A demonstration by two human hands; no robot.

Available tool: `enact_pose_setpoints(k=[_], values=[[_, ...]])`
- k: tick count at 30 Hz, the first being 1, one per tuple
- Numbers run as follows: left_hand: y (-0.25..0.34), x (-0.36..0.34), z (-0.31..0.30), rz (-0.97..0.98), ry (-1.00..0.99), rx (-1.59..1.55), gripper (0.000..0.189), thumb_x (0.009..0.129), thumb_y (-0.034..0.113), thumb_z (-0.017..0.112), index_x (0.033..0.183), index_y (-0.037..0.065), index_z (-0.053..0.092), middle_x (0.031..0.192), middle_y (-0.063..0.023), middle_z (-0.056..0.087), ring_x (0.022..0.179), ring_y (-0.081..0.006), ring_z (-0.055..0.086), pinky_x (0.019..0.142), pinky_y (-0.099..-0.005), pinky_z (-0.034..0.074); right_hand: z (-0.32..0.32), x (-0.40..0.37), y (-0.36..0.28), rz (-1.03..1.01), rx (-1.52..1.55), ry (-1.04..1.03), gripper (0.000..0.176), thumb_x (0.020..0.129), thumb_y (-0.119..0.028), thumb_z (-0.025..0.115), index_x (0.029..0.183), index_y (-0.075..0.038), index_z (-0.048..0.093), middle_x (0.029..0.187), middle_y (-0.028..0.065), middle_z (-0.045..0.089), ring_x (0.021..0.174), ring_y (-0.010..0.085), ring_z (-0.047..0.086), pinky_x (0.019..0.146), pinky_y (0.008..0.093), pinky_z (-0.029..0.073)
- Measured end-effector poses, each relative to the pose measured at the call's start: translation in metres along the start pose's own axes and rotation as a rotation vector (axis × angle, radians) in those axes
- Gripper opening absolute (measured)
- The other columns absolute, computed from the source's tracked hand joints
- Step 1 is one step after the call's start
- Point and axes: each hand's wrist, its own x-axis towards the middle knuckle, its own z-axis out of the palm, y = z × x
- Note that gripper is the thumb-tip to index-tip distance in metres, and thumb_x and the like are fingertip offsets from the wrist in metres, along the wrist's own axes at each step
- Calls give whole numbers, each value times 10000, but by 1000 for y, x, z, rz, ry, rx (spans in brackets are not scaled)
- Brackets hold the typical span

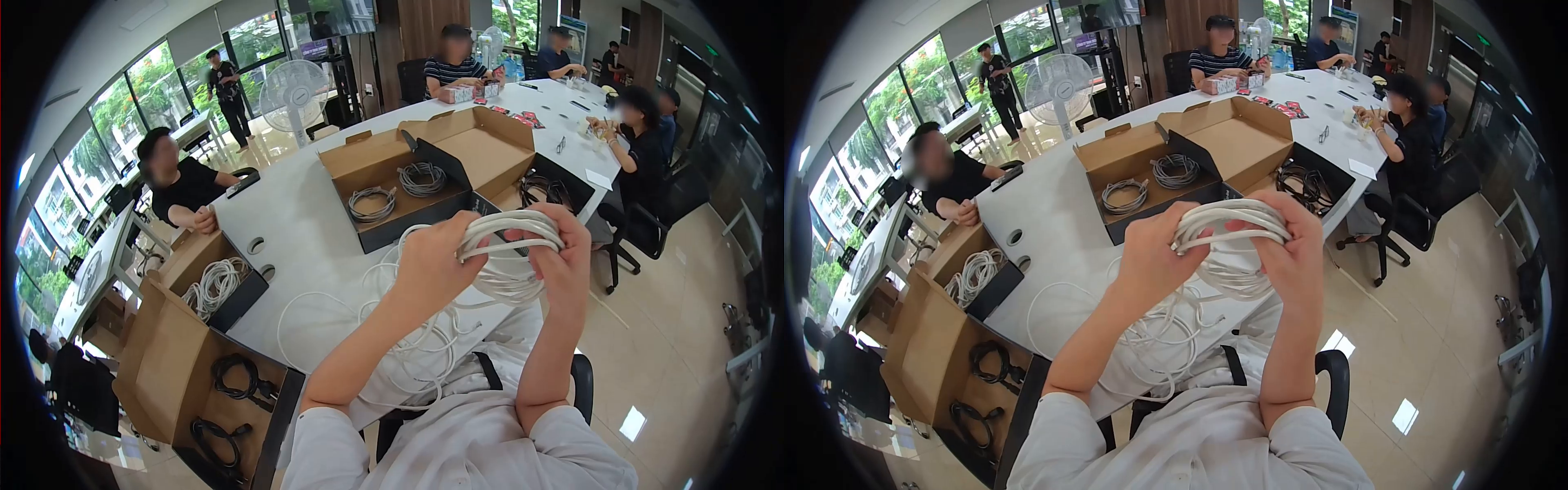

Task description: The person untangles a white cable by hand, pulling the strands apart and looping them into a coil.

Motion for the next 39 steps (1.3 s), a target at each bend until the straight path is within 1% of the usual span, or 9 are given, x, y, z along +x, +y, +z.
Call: enact_pose_setpoints(k=[3, 11, 20, 24, 26, 27, 31, 34, 39], values=[[-4, 5, -13, -93, -289, -189, 307, 736, 65, 726, 1012, -2, 611, 800, -76, 675, 667, -93, 616, 596, -251, 478, -1, 1, -1, 46, 13, -46, 271, 772, 27, 578, 1041, 13, 607, 821, 48, 687, 533, -9, 481, 414, 146, 317], [-8, 8, -12, -424, -537, -1107, 212, 825, 94, 687, 980, 5, 574, 777, -75, 661, 690, -121, 639, 637, -259, 516, -6, 11, 15, 172, 284, -102, 271, 764, 49, 579, 1035, 33, 601, 765, 37, 656, 477, 0, 441, 401, 159, 316], [-29, 4, 20, -221, -93, -433, 225, 763, -83, 623, 975, -12, 643, 916, -79, 680, 800, -100, 620, 735, -244, 486, 7, 7, 15, 85, 25, -22, 258, 780, 43, 585, 1037, 22, 600, 762, -6, 623, 497, -11, 439, 395, 162, 303], [-45, 5, 33, -9, 23, -526, 229, 783, -106, 548, 972, -27, 652, 998, -122, 686, 878, -135, 625, 801, -257, 476, 6, 5, 12, 68, 7, -63, 291, 754, 65, 604, 1040, 7, 604, 836, 11, 641, 632, 19, 532, 533, 170, 407], [-34, 9, 19, -84, -41, -609, 221, 776, -139, 494, 886, -27, 650, 961, -134, 688, 892, -185, 651, 809, -263, 479, 7, 9, 18, -11, 28, -98, 307, 742, 73, 612, 1041, 4, 605, 868, 22, 646, 718, 45, 573, 642, 185, 459], [-35, 9, 8, -189, -160, -599, 227, 769, -154, 429, 831, -47, 619, 919, -144, 685, 840, -192, 663, 772, -284, 507, 5, 10, 21, -8, -7, -184, 448, 737, 15, 682, 1163, 0, 544, 1064, 70, 607, 961, 107, 567, 857, 256, 445], [-45, 14, -6, -432, 10, -925, 180, 734, -98, 365, 714, -14, 523, 856, -191, 667, 677, -191, 643, 613, -325, 535, 13, 12, 24, -261, 90, -242, 798, 744, -207, 778, 1372, -30, 319, 1365, 107, 375, 1186, 184, 425, 986, 319, 361], [-68, 18, -16, -564, 310, -1303, 151, 741, -52, 371, 774, 42, 484, 757, -82, 590, 518, -136, 520, 528, -275, 470, 24, 12, 29, -239, 156, 24, 540, 831, -253, 697, 1258, -19, 463, 1175, 101, 533, 1055, 151, 516, 917, 293, 409], [-93, 16, -41, -578, 401, -1750, 154, 812, -30, 363, 793, 80, 468, 687, -1, 492, 475, -77, 405, 467, -240, 351, 39, -5, 36, 237, 255, -348, 330, 971, -285, 463, 931, 13, 600, 667, 60, 619, 559, 105, 557, 551, 246, 444]])
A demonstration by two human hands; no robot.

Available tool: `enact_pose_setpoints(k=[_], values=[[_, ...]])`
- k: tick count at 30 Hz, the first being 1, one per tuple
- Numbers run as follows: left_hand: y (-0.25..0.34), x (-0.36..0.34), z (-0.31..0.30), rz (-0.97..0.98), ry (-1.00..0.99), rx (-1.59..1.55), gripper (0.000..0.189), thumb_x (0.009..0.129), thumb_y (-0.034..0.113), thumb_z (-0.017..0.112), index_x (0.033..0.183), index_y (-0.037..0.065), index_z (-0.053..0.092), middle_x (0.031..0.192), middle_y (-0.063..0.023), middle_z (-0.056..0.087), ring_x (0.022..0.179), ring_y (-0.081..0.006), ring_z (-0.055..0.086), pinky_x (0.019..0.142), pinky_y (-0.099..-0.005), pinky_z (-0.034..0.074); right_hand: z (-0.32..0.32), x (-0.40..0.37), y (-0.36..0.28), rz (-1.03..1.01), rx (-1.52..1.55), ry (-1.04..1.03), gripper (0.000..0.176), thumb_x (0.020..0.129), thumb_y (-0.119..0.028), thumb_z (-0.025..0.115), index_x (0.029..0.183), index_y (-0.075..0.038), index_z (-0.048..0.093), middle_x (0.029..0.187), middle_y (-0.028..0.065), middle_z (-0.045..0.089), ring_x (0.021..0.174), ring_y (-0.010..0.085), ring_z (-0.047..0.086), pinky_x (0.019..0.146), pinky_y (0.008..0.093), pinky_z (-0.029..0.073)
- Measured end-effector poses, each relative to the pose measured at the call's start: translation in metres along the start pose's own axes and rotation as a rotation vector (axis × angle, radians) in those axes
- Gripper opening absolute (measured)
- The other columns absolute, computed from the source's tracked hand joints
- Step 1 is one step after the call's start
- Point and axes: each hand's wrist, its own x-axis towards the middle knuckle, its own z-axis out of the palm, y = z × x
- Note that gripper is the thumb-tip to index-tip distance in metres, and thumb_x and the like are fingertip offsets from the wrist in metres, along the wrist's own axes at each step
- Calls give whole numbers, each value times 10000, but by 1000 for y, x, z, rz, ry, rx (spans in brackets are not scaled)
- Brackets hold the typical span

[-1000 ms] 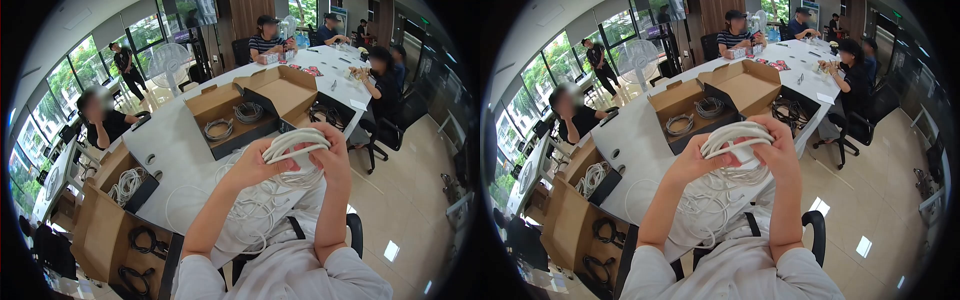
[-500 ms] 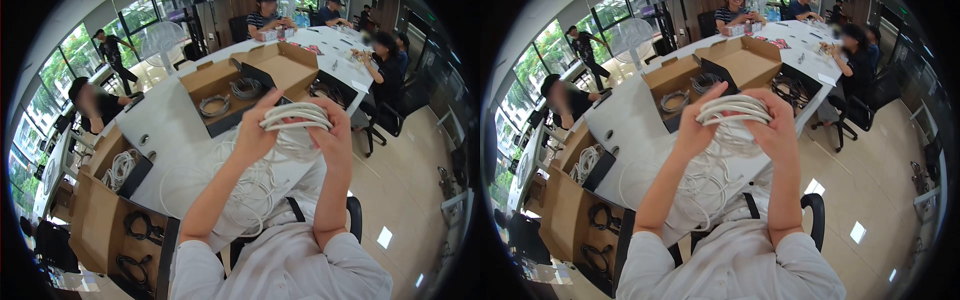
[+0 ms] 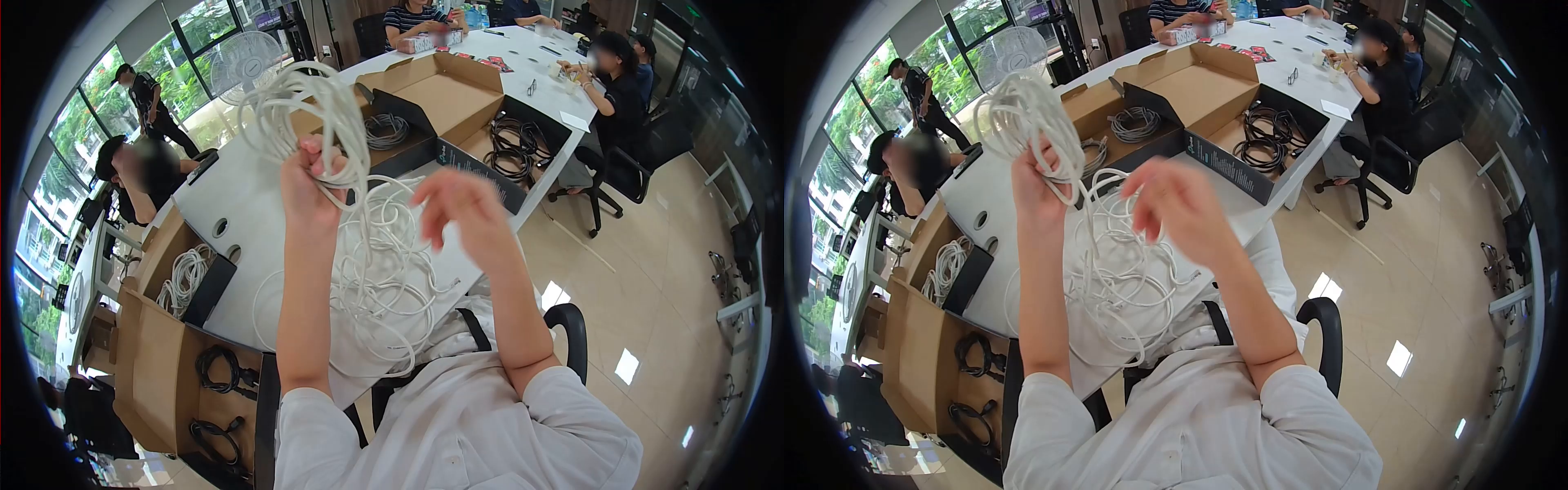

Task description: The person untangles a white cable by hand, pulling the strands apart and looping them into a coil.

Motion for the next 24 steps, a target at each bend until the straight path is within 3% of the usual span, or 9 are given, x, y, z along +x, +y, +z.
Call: enact_pose_setpoints(k=[3, 6, 9, 10, 13, 16, 20, 22, 24], values=[[9, 0, -2, 20, -7, -89, 145, 858, 4, 363, 797, 97, 455, 672, 21, 467, 477, -64, 396, 461, -231, 341, 27, -3, -5, 217, -432, -275, 317, 956, -293, 500, 973, 16, 567, 585, 74, 585, 470, 111, 522, 463, 267, 417], [17, -4, 1, 55, -16, -59, 157, 868, 20, 378, 759, 107, 449, 667, 42, 450, 471, -42, 382, 458, -217, 344, 35, 3, 14, 33, -569, -14, 269, 892, -232, 596, 1024, -3, 549, 705, 120, 590, 561, 267, 558, 560, 336, 454], [25, 2, -14, 88, -36, 101, 132, 851, 109, 510, 719, 119, 508, 538, 19, 426, 474, -131, 427, 469, -284, 363, 25, 25, 36, -467, -826, 288, 315, 845, -181, 632, 1093, -25, 515, 893, 157, 590, 748, 322, 576, 632, 340, 458], [24, 1, -15, 107, -3, 118, 110, 827, 103, 528, 718, 101, 511, 542, -5, 436, 473, -158, 428, 471, -300, 364, 22, 30, 38, -521, -869, 269, 340, 830, -158, 642, 1116, -43, 500, 1012, 152, 562, 894, 320, 559, 730, 364, 442], [25, -3, -11, -11, -78, 15, 102, 810, 86, 532, 711, 84, 508, 567, -27, 452, 473, -159, 424, 469, -304, 364, 17, 38, 52, -548, -1013, 123, 347, 835, -158, 634, 1142, -61, 503, 1000, 145, 576, 916, 306, 563, 794, 404, 423], [20, -13, 12, 151, 154, 153, 90, 795, 57, 565, 725, 70, 510, 626, -40, 479, 500, -147, 435, 487, -292, 374, 9, 46, 76, -304, -1096, 19, 386, 848, -179, 625, 1200, -86, 498, 1018, 140, 582, 890, 280, 581, 843, 429, 405], [34, -13, 3, 59, -192, 56, 115, 780, 46, 636, 790, 42, 521, 702, -39, 482, 560, -120, 461, 542, -250, 395, 12, 50, 85, -285, -859, 30, 464, 832, -180, 664, 1262, -123, 500, 931, 88, 599, 764, 234, 580, 764, 371, 450], [32, -20, 9, 98, -57, 92, 105, 785, 55, 634, 813, 37, 534, 719, -42, 487, 566, -123, 473, 541, -252, 403, 18, 55, 81, -327, -773, -34, 504, 832, -195, 671, 1291, -123, 476, 938, 79, 599, 723, 224, 580, 695, 348, 469], [32, -20, 12, 47, -103, 52, 111, 784, 57, 632, 861, 33, 556, 761, -53, 509, 585, -127, 500, 542, -253, 416, 25, 59, 73, -311, -783, -73, 328, 850, -245, 644, 1117, -71, 565, 929, 114, 614, 723, 277, 610, 653, 353, 482]])
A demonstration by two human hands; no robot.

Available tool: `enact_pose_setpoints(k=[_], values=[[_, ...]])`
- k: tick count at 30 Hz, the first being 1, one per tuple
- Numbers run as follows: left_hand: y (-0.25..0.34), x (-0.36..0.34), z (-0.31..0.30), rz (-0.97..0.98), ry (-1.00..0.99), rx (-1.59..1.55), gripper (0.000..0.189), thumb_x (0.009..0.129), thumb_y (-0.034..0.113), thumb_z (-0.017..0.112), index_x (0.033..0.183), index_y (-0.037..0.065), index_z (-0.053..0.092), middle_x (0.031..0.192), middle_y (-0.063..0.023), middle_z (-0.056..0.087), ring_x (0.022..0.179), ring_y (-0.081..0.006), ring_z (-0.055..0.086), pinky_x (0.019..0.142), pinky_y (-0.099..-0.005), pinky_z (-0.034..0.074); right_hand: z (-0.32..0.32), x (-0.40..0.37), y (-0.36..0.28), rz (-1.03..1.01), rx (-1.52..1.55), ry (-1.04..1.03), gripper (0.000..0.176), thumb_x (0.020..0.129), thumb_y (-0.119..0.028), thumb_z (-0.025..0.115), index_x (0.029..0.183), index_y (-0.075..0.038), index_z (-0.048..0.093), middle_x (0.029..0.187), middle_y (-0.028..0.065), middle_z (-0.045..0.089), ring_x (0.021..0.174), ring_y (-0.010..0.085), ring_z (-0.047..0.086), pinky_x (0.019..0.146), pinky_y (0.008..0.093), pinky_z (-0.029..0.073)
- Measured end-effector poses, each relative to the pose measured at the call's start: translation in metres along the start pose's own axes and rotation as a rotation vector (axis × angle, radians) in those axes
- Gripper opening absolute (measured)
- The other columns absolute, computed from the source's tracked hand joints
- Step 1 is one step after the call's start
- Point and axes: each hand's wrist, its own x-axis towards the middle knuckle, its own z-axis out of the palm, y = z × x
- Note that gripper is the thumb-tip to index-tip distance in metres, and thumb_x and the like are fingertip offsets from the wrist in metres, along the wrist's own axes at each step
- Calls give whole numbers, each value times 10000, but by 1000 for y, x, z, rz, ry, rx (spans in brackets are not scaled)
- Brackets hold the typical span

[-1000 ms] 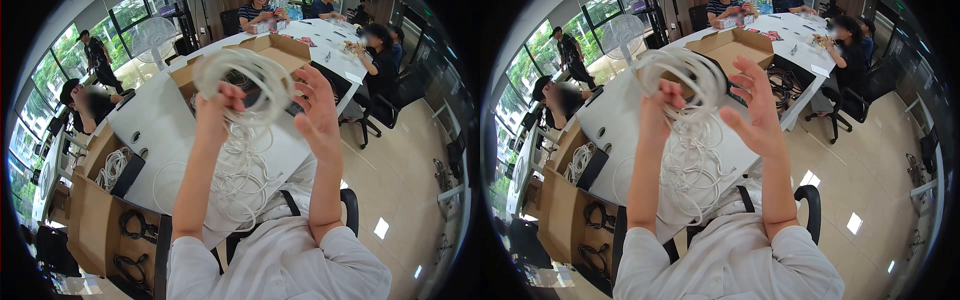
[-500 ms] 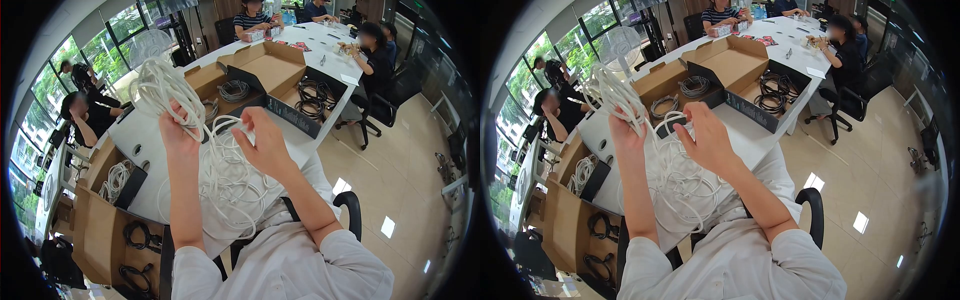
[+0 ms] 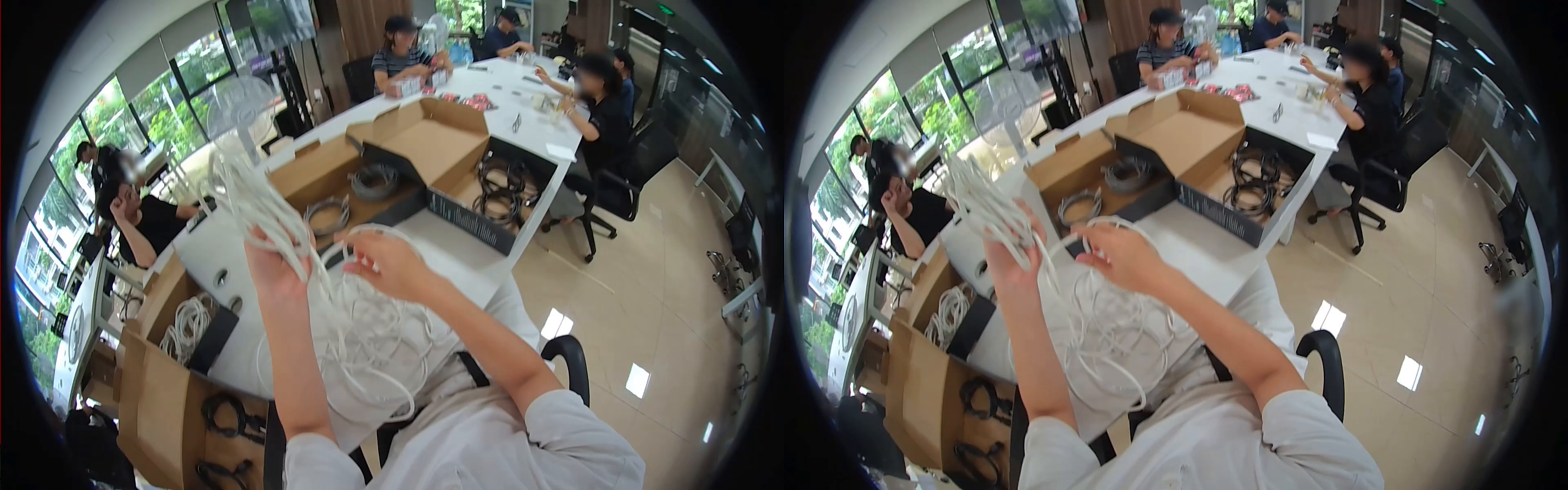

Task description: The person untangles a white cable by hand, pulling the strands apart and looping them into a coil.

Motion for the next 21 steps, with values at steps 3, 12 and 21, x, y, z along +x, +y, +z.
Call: enact_pose_setpoints(k=[3, 12, 21], values=[[1, 0, 1, 5, 14, -2, 118, 784, 70, 636, 864, 37, 556, 758, -56, 512, 588, -130, 503, 534, -257, 414, -4, 18, 4, -135, -71, 82, 190, 849, -225, 635, 907, -44, 620, 789, 129, 612, 697, 304, 598, 636, 376, 469], [73, -8, -40, 184, -192, -133, 175, 856, 221, 576, 947, 72, 594, 882, -77, 630, 764, -212, 623, 648, -332, 522, -57, 25, 43, 51, -363, 211, 260, 868, -258, 585, 749, -35, 648, 706, 158, 612, 676, 352, 584, 600, 426, 441], [127, -56, 6, 440, -232, -491, 92, 821, 32, 616, 819, 58, 527, 769, -11, 528, 535, -101, 380, 525, -253, 363, -129, -9, 156, 566, -263, 336, 357, 827, -299, 623, 650, 10, 650, 525, 111, 570, 464, 200, 538, 463, 353, 388]])
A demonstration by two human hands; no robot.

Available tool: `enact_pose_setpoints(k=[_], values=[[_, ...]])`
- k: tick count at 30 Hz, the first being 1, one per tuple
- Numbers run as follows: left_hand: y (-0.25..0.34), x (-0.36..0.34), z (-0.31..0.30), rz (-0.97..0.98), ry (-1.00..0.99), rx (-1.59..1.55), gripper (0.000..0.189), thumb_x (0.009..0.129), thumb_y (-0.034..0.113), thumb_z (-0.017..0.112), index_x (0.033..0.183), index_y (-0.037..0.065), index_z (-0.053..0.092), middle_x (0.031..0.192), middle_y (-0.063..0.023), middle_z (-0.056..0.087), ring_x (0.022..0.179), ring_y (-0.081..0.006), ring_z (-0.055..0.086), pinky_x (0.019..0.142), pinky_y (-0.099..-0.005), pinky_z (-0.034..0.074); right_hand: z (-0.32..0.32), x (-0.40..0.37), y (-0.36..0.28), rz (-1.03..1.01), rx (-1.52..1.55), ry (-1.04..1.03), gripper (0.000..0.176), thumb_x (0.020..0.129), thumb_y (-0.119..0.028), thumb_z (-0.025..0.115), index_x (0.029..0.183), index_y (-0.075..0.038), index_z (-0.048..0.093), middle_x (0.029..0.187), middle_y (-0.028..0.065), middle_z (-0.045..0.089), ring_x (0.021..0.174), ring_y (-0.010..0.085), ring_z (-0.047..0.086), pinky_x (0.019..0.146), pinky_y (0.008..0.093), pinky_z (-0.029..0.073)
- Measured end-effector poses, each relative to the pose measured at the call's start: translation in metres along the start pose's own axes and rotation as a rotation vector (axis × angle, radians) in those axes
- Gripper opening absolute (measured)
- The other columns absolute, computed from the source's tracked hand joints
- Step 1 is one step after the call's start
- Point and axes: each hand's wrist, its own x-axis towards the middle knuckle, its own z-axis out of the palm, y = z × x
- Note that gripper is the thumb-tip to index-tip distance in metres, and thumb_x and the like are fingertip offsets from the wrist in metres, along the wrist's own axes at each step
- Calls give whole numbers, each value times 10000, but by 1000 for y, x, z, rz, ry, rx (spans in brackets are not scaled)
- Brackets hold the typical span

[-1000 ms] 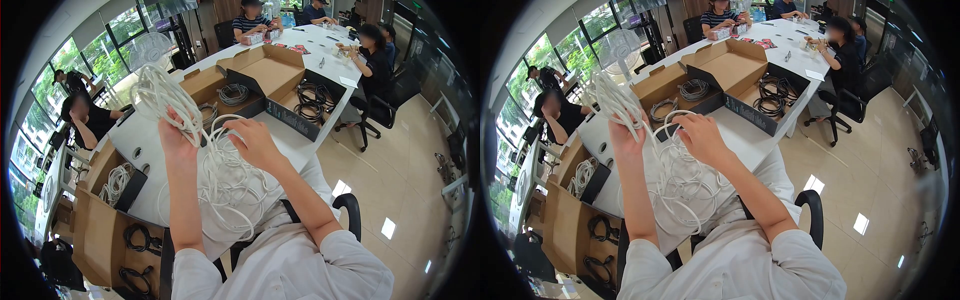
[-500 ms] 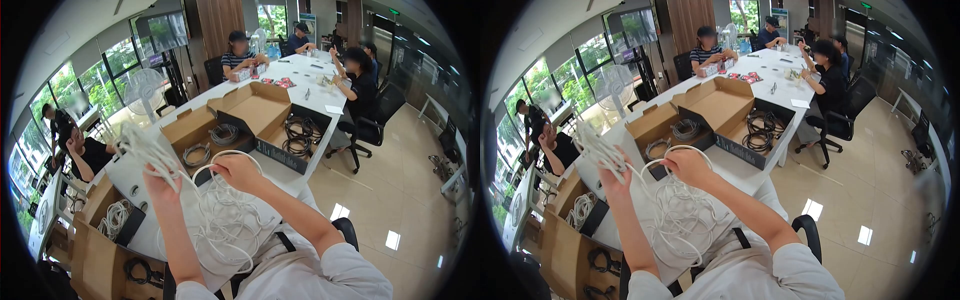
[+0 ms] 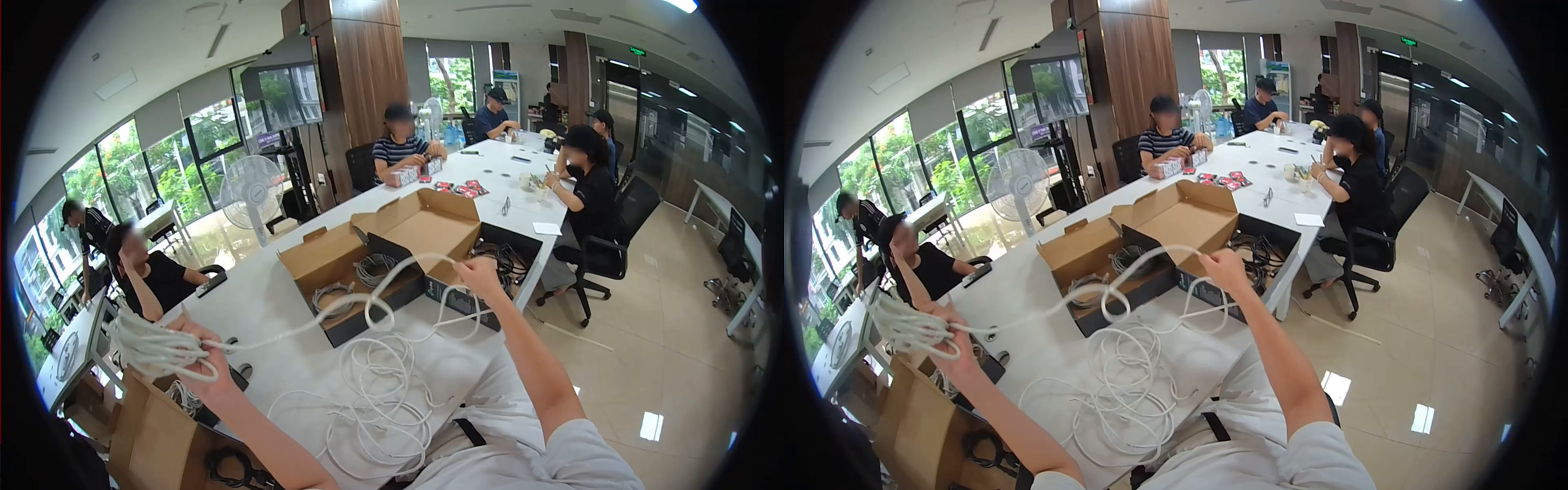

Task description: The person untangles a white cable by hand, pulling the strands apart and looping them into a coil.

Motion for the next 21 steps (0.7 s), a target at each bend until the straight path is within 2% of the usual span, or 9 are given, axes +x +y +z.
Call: enact_pose_setpoints(k=[1, 4, 8, 9, 12, 14, 16, 20, 21], values=[[1, -1, 5, 32, -28, 13, 105, 813, 18, 623, 814, 56, 525, 776, -12, 533, 533, -101, 380, 531, -249, 367, -5, 2, -2, 79, 80, -100, 377, 829, -312, 628, 647, 17, 649, 510, 91, 564, 450, 159, 525, 449, 337, 377], [5, -3, 2, 88, -116, 108, 94, 820, 35, 629, 833, 54, 538, 775, -10, 534, 545, -101, 396, 544, -246, 373, -7, -12, -22, -41, 41, -33, 425, 790, -372, 644, 620, 18, 644, 503, 136, 562, 458, 218, 551, 488, 341, 418], [-17, -10, 6, 16, -100, 98, 117, 826, 25, 606, 830, 56, 494, 761, -14, 479, 588, -91, 403, 575, -241, 381, -3, -25, -48, -158, -15, 26, 295, 769, -314, 700, 770, -19, 695, 639, 114, 649, 574, 223, 622, 569, 350, 477], [-19, -10, 4, -46, -126, 62, 110, 822, 33, 613, 825, 54, 505, 774, -16, 488, 602, -93, 408, 594, -247, 389, 0, -30, -53, -187, -48, 17, 264, 769, -253, 714, 922, -39, 686, 711, 116, 669, 633, 219, 646, 613, 347, 498], [-29, -8, -7, -11, -95, 167, 177, 778, 58, 678, 891, 41, 543, 802, -11, 521, 606, -96, 441, 590, -247, 414, 8, -55, -99, -246, 96, -5, 277, 777, -205, 710, 986, -29, 663, 717, 123, 667, 641, 217, 648, 613, 335, 499], [-29, -5, -17, 1, -75, 241, 212, 756, 45, 681, 916, 42, 543, 821, -27, 525, 640, -103, 474, 624, -254, 447, 15, -73, -130, -353, 268, -126, 300, 794, -183, 702, 1042, -26, 640, 740, 115, 674, 672, 212, 655, 640, 318, 503], [-31, -4, -23, -14, -66, 233, 220, 745, 38, 683, 915, 44, 542, 835, -35, 530, 648, -109, 488, 644, -256, 462, 11, -99, -173, -455, 383, -338, 311, 833, -160, 676, 1109, -29, 617, 833, 62, 695, 708, 128, 636, 627, 277, 498], [-39, -3, -26, 5, 52, 309, 193, 734, 18, 656, 896, 44, 554, 795, -57, 557, 629, -126, 513, 624, -266, 475, 30, -141, -211, -720, 411, -675, 530, 844, -239, 675, 1275, 5, 484, 1154, 171, 615, 1035, 250, 611, 886, 355, 473], [-51, -6, -18, 50, 143, 314, 139, 742, 15, 627, 863, 38, 564, 742, -65, 561, 610, -138, 520, 613, -276, 480, 35, -151, -218, -733, 464, -703, 536, 841, -254, 678, 1255, 22, 480, 1158, 188, 606, 1024, 279, 612, 876, 364, 475]])
